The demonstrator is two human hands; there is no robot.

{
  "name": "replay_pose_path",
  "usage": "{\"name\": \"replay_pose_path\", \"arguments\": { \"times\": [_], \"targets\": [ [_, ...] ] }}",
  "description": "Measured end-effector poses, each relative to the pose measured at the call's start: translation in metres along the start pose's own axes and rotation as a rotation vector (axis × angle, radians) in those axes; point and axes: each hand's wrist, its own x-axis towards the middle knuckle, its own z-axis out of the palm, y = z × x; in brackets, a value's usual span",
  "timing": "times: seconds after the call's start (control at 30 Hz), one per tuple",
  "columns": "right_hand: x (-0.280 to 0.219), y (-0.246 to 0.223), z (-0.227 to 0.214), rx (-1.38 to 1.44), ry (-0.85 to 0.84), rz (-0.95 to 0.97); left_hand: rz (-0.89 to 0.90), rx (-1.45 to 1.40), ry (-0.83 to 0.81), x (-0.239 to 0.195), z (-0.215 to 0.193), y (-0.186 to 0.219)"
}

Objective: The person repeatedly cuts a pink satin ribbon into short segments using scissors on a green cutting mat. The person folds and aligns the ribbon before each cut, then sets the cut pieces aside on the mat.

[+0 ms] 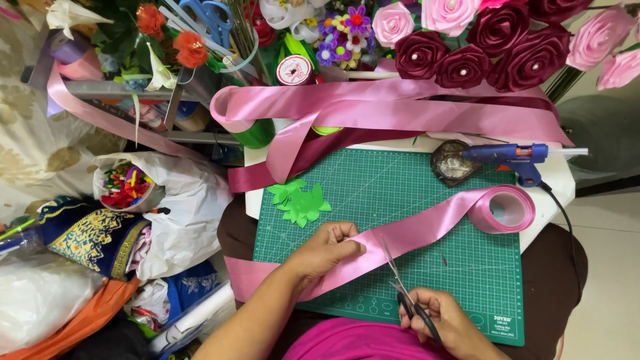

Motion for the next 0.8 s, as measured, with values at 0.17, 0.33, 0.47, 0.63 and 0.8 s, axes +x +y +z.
{"name": "replay_pose_path", "arguments": {
  "times": [0.17,0.33,0.47,0.63,0.8],
  "targets": [
    [0.000,-0.001,0.001,0.003,0.014,0.008,-0.011,-0.047,0.006,0.000,0.000,-0.001],
    [0.000,0.005,-0.002,0.012,0.003,-0.043,-0.028,-0.061,0.029,-0.001,0.001,0.000],
    [0.000,0.012,-0.004,0.031,-0.012,-0.089,-0.010,-0.050,0.033,0.001,0.000,-0.004],
    [0.001,0.019,-0.007,0.008,0.050,-0.059,0.002,-0.064,0.032,0.004,-0.003,-0.006],
    [0.002,0.025,-0.009,-0.029,0.098,-0.086,-0.021,-0.076,0.039,0.001,-0.003,-0.001]
  ]
}}
